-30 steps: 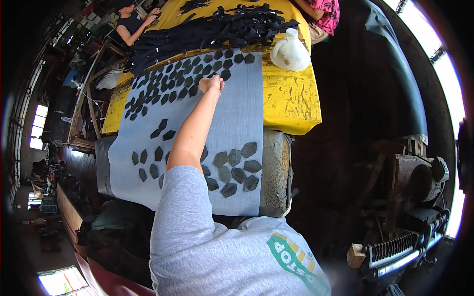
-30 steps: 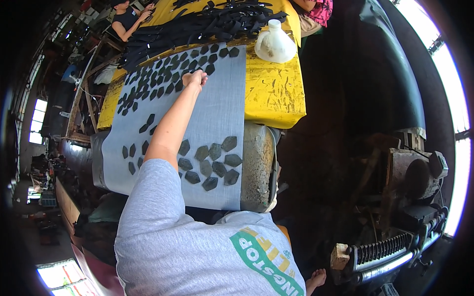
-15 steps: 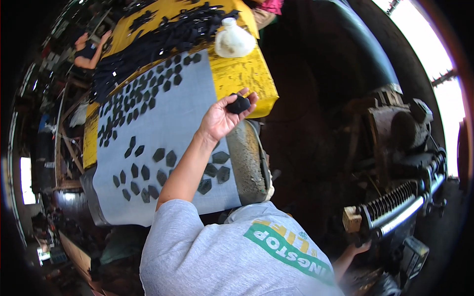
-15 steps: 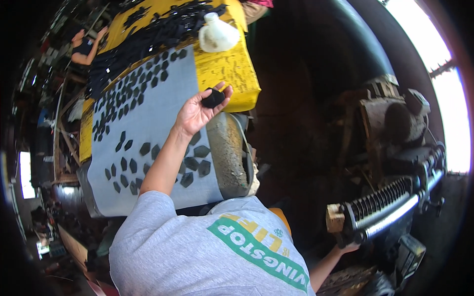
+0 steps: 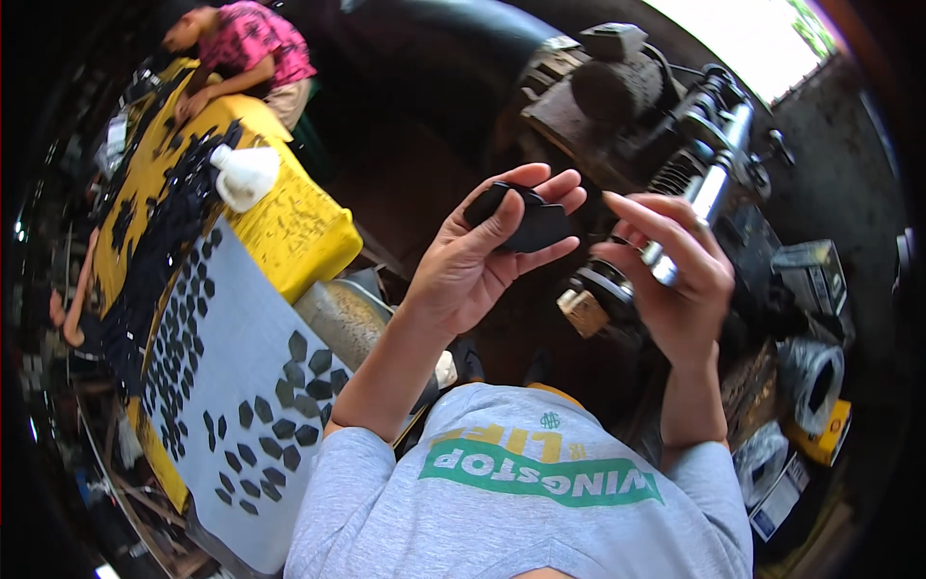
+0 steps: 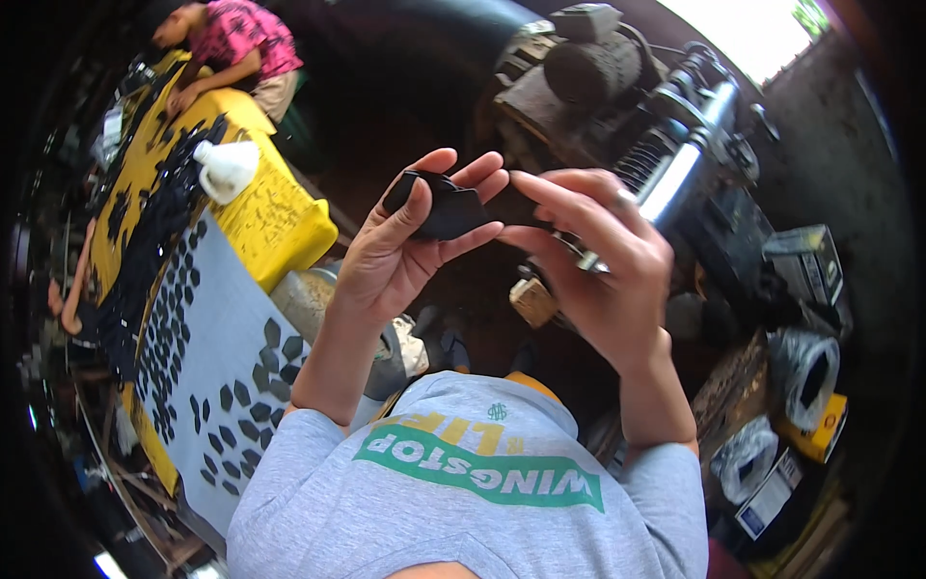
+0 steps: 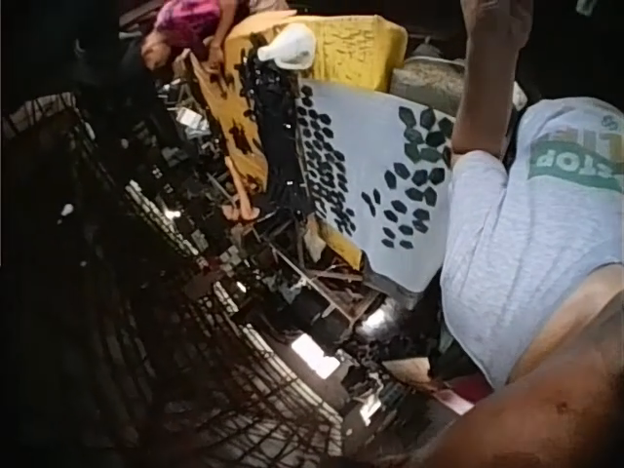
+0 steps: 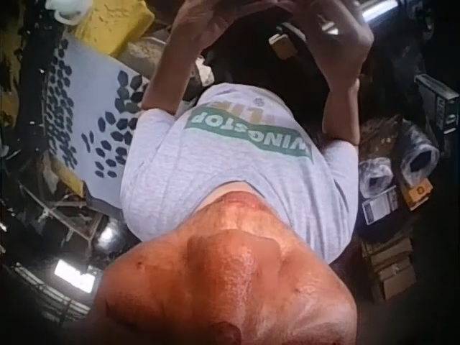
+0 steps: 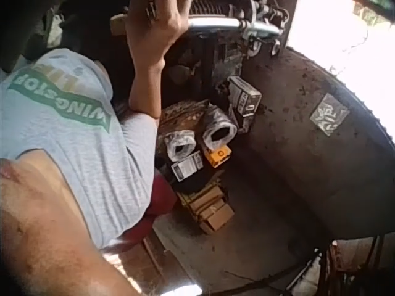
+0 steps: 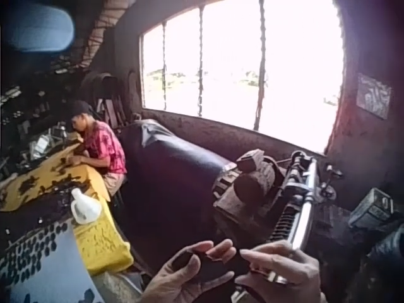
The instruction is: Processing small leather pieces using an industrial machine in a workshop environment.
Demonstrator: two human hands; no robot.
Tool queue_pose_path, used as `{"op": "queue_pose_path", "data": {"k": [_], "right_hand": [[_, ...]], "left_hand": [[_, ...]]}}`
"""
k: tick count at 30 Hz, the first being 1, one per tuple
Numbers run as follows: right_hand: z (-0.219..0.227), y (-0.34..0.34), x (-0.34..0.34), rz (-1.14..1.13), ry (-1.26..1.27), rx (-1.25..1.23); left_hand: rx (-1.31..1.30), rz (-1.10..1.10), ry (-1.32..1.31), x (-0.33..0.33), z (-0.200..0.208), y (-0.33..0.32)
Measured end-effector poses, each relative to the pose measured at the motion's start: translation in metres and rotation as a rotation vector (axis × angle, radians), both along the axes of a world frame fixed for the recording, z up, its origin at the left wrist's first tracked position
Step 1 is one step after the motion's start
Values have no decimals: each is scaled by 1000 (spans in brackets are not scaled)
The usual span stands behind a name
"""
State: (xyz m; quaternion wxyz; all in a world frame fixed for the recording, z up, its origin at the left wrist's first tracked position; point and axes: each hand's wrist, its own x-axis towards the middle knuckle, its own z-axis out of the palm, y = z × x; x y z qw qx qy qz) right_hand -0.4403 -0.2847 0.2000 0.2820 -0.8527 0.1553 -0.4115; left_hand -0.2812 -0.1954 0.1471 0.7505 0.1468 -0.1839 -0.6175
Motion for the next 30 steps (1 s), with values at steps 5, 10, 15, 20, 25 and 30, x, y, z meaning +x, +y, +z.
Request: {"op": "queue_pose_path", "data": {"k": [5, 10, 15, 20, 25, 30], "right_hand": [[-11, -9, -12, -90, -71, -2], [-14, -28, -50, -160, -202, 240], [-28, -64, -116, -269, -375, 741], [-65, -74, -157, -355, -417, 1058], [-79, -65, -156, -333, -340, 1166], [-85, -64, -134, -276, -293, 1194]], "left_hand": [[-63, -54, -53, -41, 6, -30], [-75, 39, 33, -50, 8, -50], [132, 3, 261, -29, -18, -68], [323, -16, 245, -26, -38, -86], [312, -56, -42, -23, -52, -98], [263, 26, -577, -25, -47, -106]]}}
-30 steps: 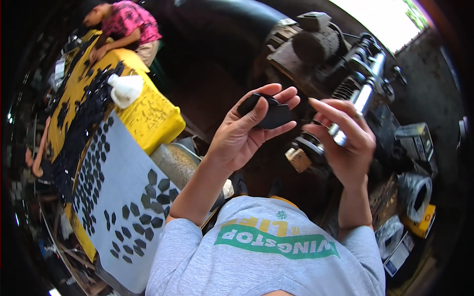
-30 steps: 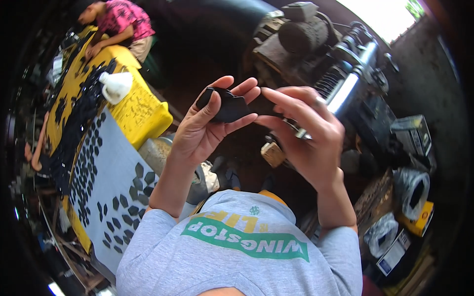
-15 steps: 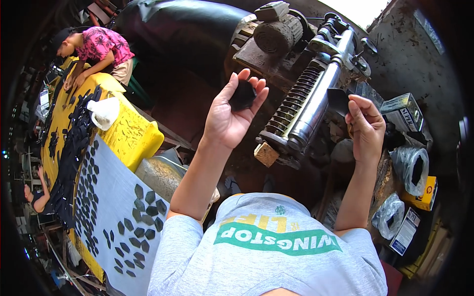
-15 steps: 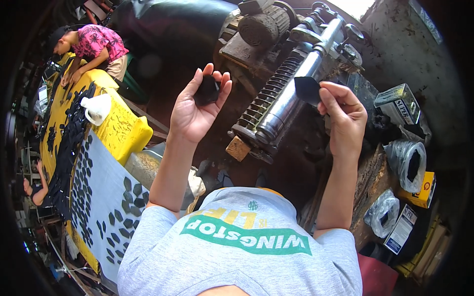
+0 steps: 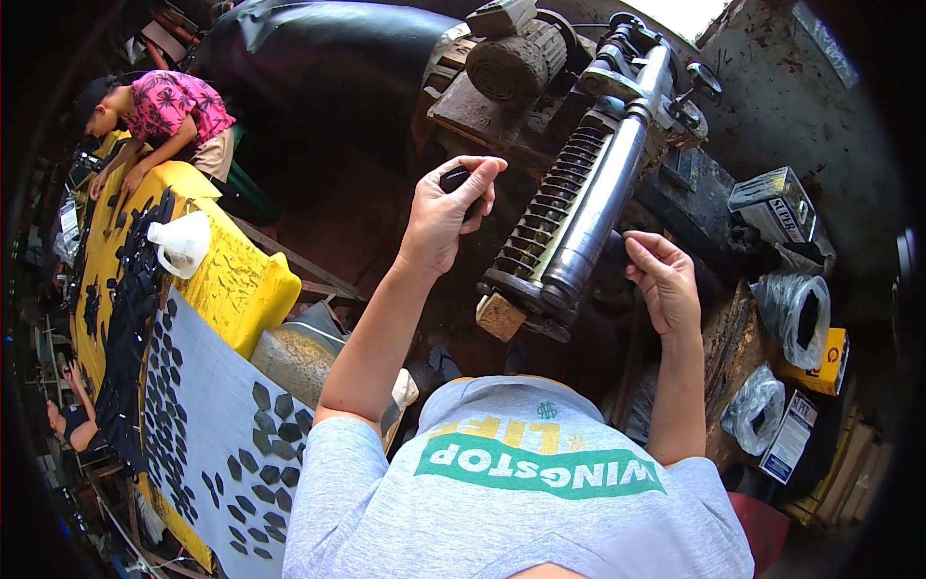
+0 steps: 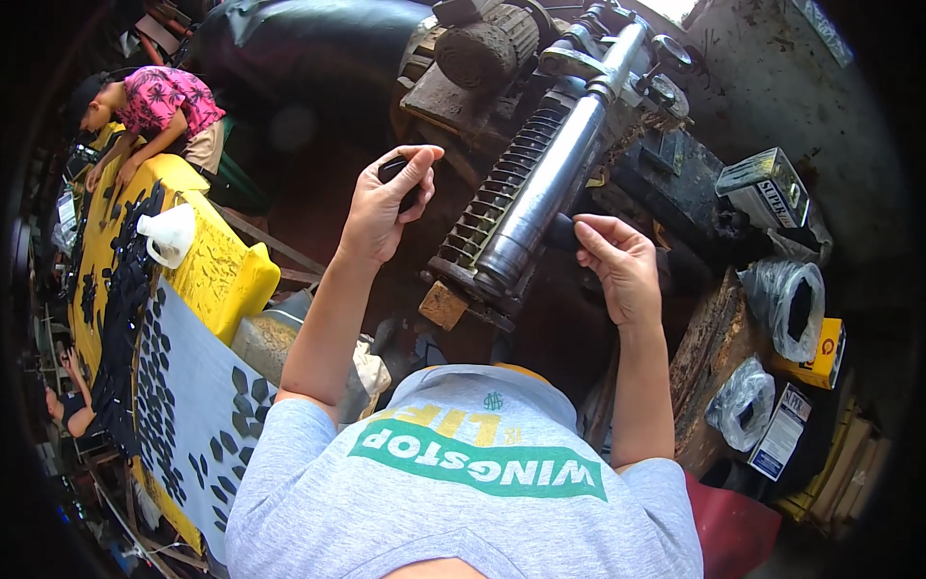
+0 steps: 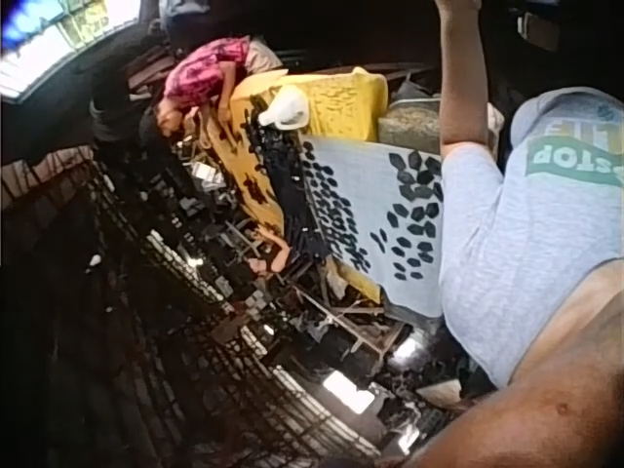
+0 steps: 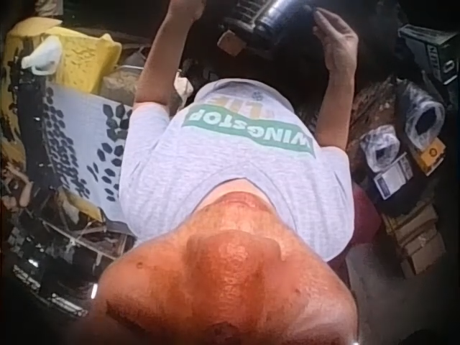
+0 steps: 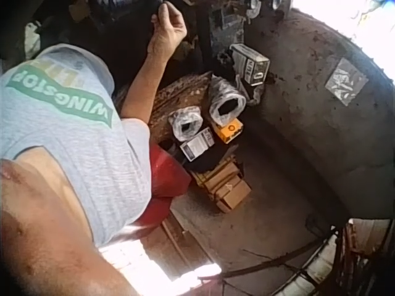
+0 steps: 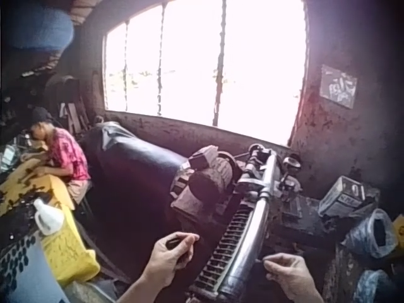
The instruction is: Processing small leather pieces using an industrial machine in a workshop environment.
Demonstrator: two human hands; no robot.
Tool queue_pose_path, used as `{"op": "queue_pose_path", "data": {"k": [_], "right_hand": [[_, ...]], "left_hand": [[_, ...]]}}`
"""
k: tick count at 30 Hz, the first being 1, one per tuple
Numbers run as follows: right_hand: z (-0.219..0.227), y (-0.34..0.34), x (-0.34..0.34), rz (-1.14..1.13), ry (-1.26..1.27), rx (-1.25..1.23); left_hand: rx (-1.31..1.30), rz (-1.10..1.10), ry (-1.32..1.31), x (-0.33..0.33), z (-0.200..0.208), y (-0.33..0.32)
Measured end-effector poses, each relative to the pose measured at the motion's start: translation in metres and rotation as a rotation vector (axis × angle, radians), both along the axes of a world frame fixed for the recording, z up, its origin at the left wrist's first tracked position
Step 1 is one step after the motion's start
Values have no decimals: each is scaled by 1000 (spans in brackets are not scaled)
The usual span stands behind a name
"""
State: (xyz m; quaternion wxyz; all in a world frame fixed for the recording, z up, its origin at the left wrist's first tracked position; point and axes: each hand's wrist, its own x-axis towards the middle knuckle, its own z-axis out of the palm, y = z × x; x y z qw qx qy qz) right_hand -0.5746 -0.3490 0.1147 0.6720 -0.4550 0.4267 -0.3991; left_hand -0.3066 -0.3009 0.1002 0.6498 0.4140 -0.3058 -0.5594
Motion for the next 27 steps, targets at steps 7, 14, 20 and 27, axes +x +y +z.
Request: {"op": "queue_pose_path", "data": {"k": [7, 14, 20, 27], "right_hand": [[-1, -1, 16, -54, 137, -272], [-12, 3, -5, -203, 244, -311], [-14, 12, -10, -239, 254, -294], [-3, 16, -11, -317, 298, -383]], "left_hand": [[-156, -87, -496, 6, -3, -11], [-381, -233, -628, 12, -13, -24], [-445, -299, -664, 9, -15, -34], [-129, -207, -415, 15, -13, -26]]}}
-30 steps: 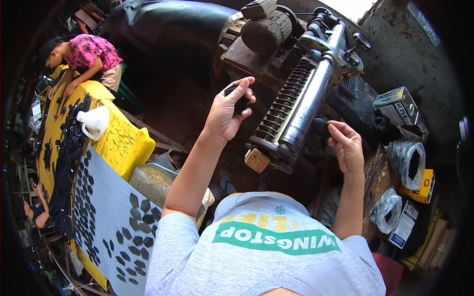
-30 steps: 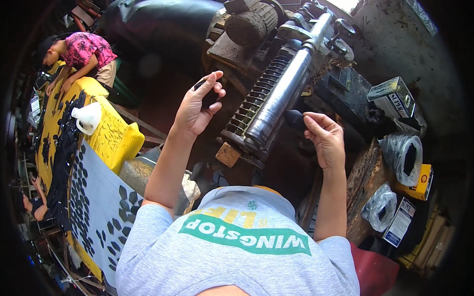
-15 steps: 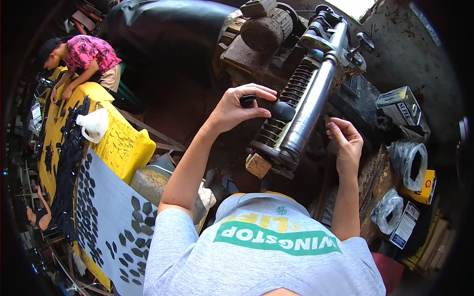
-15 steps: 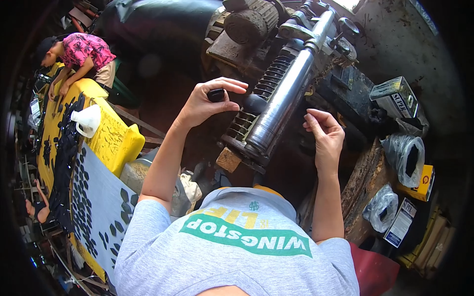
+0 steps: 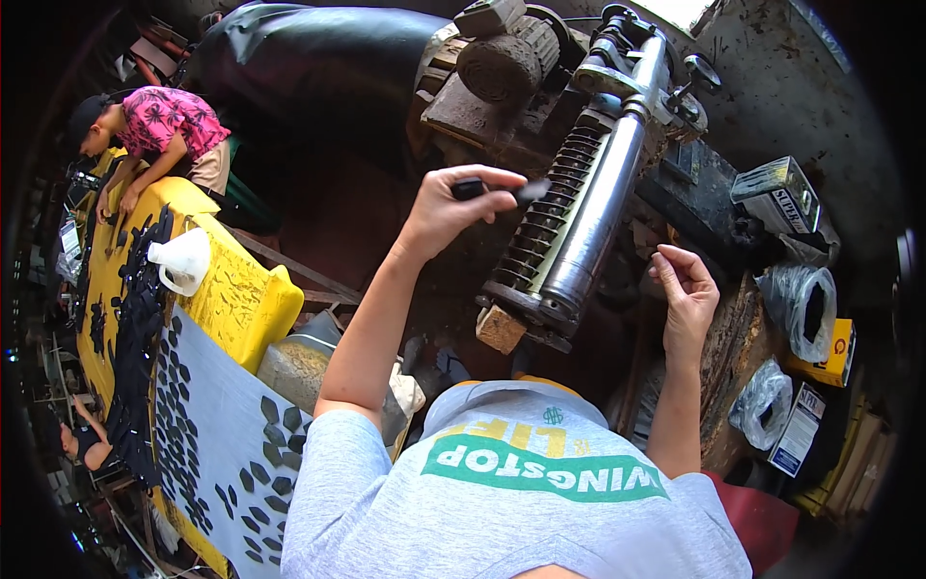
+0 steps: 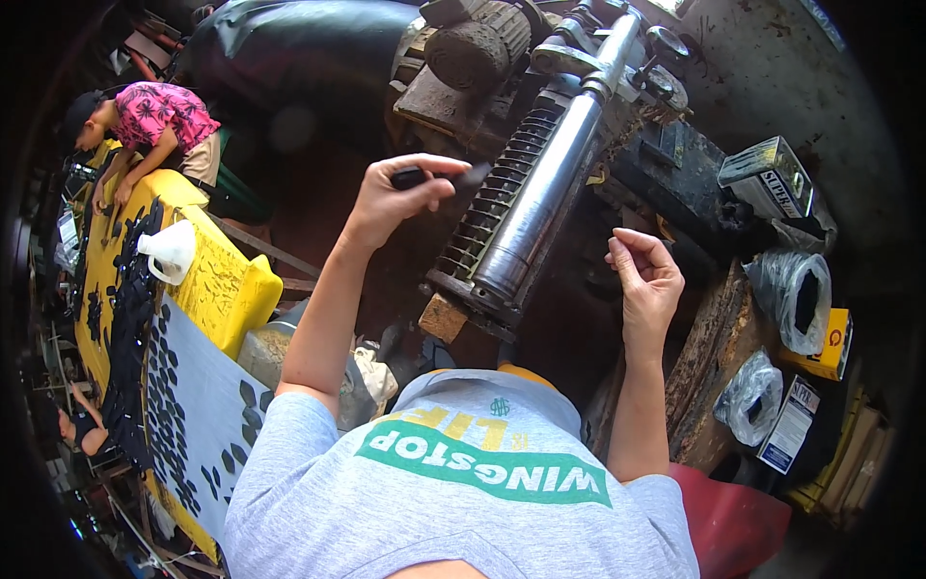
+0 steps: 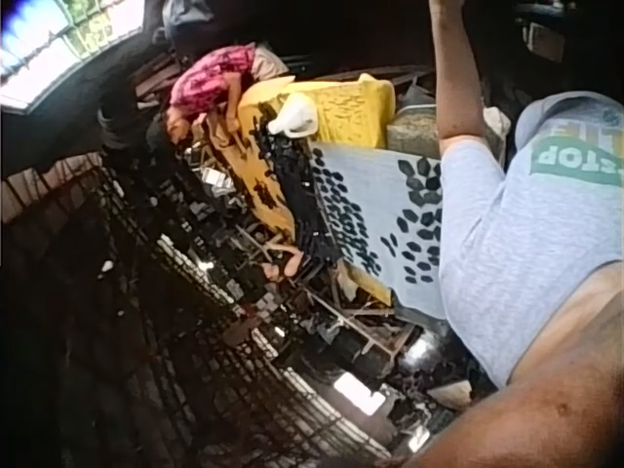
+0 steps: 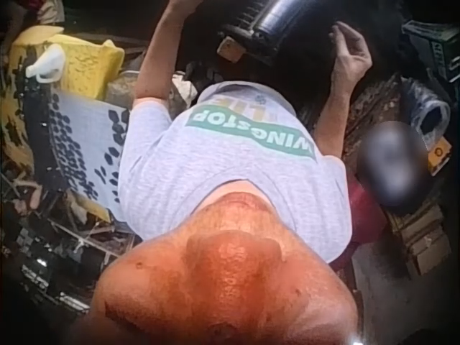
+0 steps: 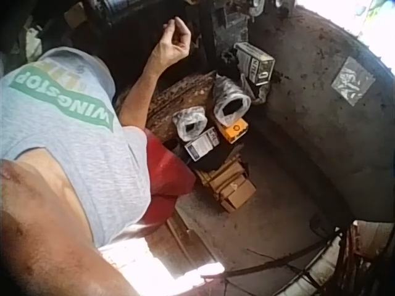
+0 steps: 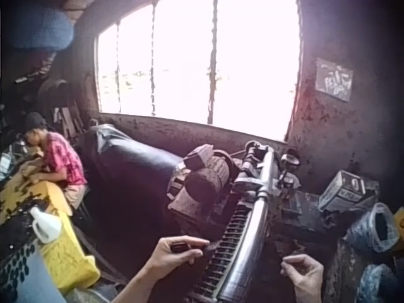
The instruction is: Processing small leather pieces using an industrial machine in a workshop environment.
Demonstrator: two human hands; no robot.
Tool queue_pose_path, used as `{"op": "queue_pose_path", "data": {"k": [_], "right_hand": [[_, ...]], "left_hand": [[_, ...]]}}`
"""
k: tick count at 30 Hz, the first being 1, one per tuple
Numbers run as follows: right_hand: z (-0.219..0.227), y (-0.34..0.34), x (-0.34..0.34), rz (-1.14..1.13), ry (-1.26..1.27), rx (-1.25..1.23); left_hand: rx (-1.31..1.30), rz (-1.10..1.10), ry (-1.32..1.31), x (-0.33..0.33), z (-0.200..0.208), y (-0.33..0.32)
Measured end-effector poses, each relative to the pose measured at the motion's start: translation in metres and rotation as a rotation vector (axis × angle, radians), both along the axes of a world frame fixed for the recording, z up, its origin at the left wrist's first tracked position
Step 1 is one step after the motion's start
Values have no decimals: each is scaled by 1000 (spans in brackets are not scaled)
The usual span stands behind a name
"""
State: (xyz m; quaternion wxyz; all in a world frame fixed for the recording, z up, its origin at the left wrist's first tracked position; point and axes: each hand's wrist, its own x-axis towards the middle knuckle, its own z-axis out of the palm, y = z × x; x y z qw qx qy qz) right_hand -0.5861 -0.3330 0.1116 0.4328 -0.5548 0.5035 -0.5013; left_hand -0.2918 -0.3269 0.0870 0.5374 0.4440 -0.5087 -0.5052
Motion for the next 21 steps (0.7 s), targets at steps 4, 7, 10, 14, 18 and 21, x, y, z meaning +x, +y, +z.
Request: {"op": "queue_pose_path", "data": {"k": [4, 7, 10, 14, 18, 21], "right_hand": [[20, 2, 17, -34, 235, -416], [48, 7, 41, 88, 407, -812], [58, 7, 68, 289, 374, -1080], [63, -2, 81, 475, 463, -1283], [61, -3, 84, 519, 475, -1295], [59, -5, 83, 507, 477, -1318]], "left_hand": [[333, 214, 719, 1, 19, 16], [473, -59, 1386, -5, 33, 27], [495, -153, 1462, -25, 53, 42], [486, -207, 1399, -45, 76, 55], [511, -207, 1384, -55, 83, 63], [513, -188, 1346, -56, 78, 64]]}}
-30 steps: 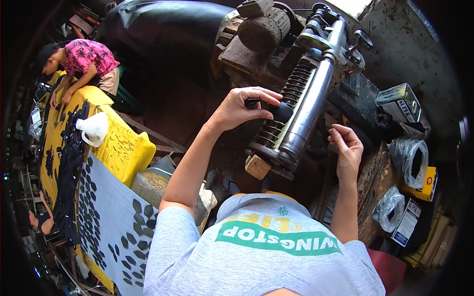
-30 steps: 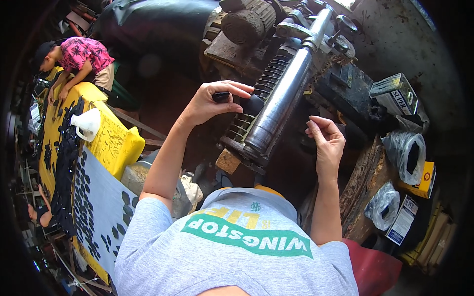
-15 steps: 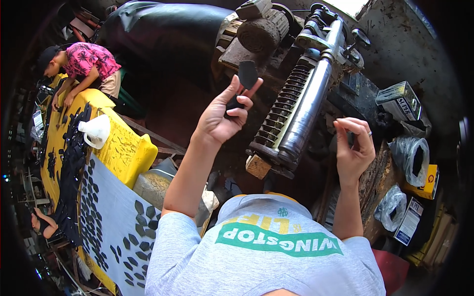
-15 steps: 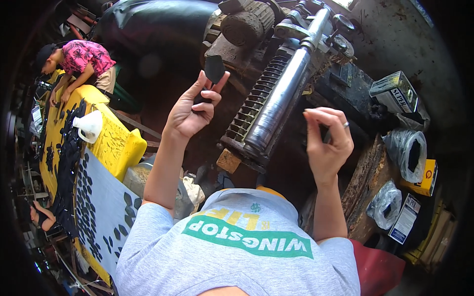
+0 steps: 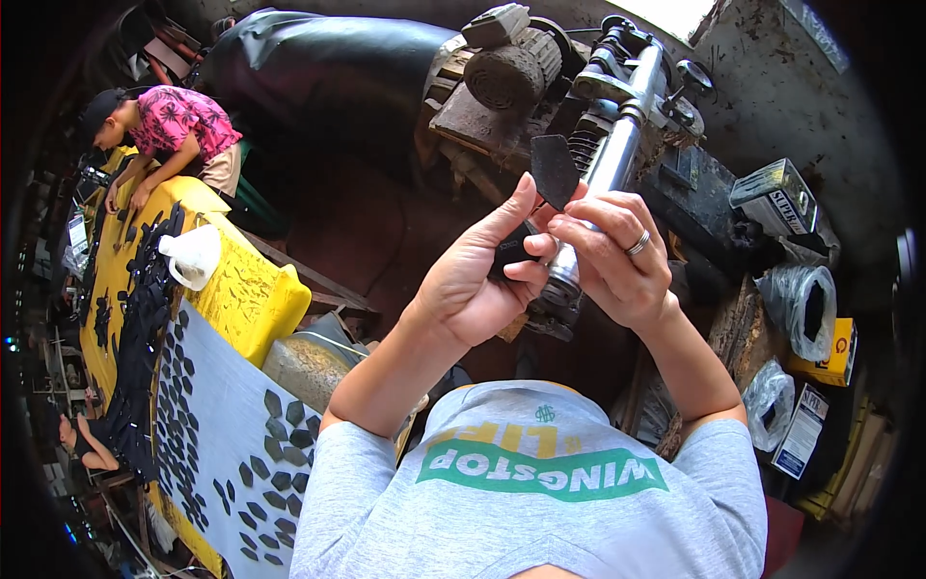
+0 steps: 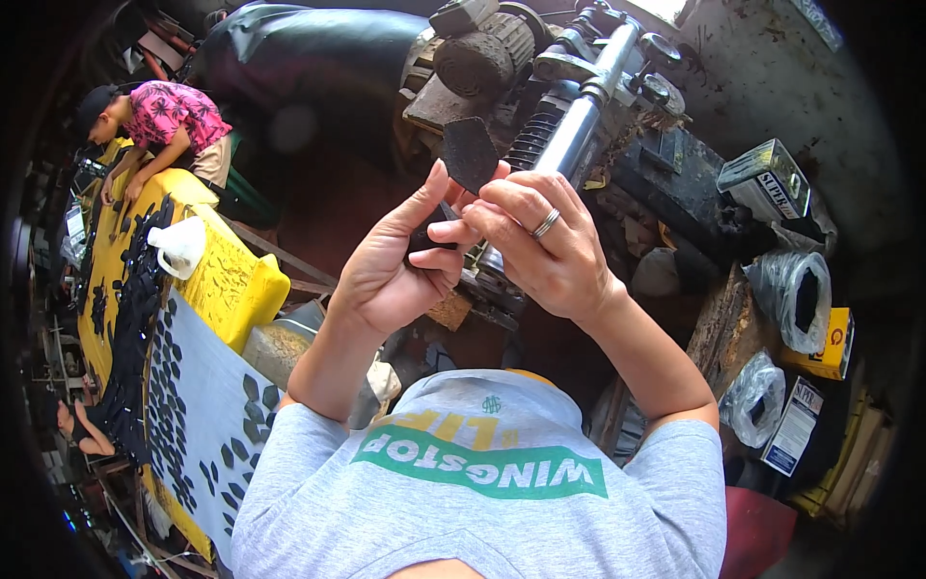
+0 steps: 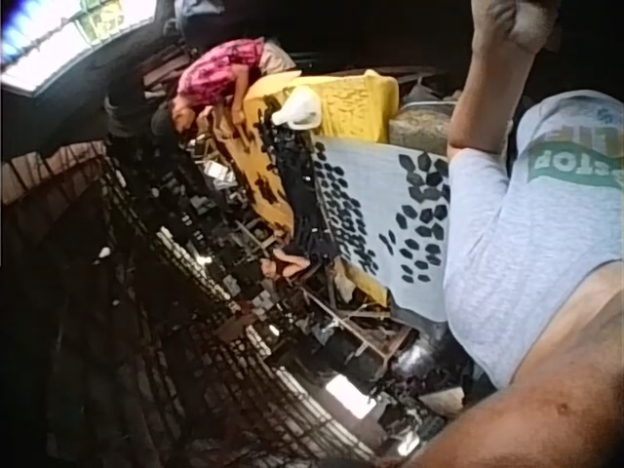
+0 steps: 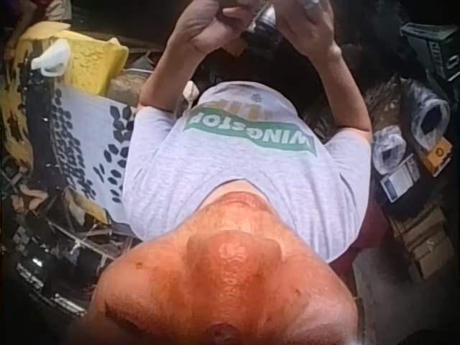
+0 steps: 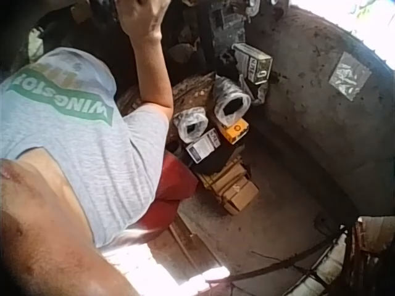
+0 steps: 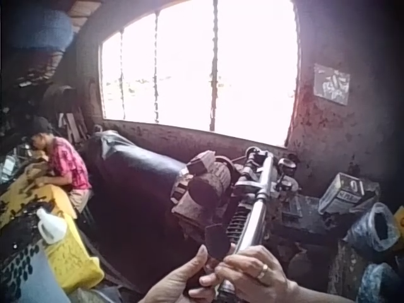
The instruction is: Processing small leather pieces using an industrial machine in a workshop environment.
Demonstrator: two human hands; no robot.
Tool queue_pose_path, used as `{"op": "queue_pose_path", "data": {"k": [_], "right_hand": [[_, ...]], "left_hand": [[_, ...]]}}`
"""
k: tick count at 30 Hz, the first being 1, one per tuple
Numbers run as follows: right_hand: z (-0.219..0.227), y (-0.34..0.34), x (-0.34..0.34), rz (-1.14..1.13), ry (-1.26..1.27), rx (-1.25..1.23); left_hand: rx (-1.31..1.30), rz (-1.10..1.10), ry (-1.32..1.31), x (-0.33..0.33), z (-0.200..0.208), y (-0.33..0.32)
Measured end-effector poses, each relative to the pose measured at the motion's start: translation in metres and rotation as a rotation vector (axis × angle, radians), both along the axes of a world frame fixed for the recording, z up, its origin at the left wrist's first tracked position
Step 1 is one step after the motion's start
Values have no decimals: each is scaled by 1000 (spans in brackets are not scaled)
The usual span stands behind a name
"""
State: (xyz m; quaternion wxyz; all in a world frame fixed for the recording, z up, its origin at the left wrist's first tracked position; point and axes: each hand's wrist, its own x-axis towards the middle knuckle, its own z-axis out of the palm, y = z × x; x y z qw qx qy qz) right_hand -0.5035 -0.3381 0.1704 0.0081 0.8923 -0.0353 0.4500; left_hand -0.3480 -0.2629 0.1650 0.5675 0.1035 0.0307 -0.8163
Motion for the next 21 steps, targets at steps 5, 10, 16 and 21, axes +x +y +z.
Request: {"op": "queue_pose_path", "data": {"k": [5, 10, 16, 21], "right_hand": [[-2, 1, -7, -21, -4, 15], [-4, -1, -15, -58, -41, -7], [-1, 1, -23, -108, -123, -5], [5, 11, -41, -172, -588, 588]], "left_hand": [[-17, 6, -39, -8, 1, -1], [-48, -5, -42, -14, 6, -4], [-38, 12, -79, -23, 16, -9], [-192, 168, -428, -10, 1, -10]]}}
